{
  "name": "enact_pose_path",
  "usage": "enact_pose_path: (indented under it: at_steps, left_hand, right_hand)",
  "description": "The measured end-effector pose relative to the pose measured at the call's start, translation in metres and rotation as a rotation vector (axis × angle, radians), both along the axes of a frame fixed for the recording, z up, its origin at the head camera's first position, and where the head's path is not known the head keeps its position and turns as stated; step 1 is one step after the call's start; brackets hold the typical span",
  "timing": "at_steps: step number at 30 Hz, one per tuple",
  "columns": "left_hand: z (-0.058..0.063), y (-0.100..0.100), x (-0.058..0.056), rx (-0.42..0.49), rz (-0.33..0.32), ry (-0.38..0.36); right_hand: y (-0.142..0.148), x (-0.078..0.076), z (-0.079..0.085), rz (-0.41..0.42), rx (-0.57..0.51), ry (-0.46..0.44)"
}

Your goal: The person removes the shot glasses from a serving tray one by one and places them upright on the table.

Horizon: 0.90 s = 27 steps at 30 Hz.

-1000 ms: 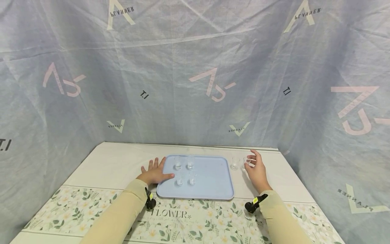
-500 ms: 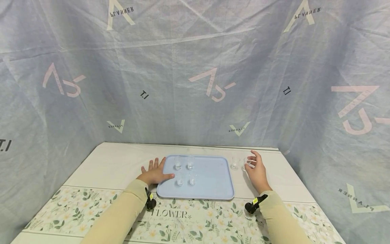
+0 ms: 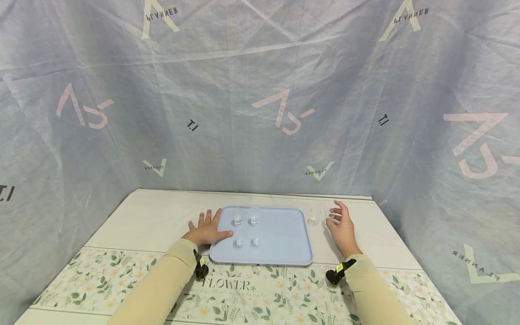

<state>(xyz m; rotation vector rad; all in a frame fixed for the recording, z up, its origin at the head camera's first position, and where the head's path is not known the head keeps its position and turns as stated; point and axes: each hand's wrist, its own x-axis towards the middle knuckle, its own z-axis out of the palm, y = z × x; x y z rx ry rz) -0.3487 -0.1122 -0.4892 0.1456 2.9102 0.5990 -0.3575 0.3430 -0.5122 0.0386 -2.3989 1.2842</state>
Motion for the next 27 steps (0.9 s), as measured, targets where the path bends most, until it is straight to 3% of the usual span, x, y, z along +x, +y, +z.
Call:
enact_pose_path:
  at_steps: [17,27]
  left_hand:
    - [-0.006,-0.001,-0.004,0.022,-0.005,0.002]
    - [-0.003,-0.002,-0.003,0.005,-0.003,-0.008]
  right_hand:
    - [0.000,0.003,-0.001,0.039,-0.031,-0.051]
    - [-0.006,0.013,0.011,0.018,-0.073,0.034]
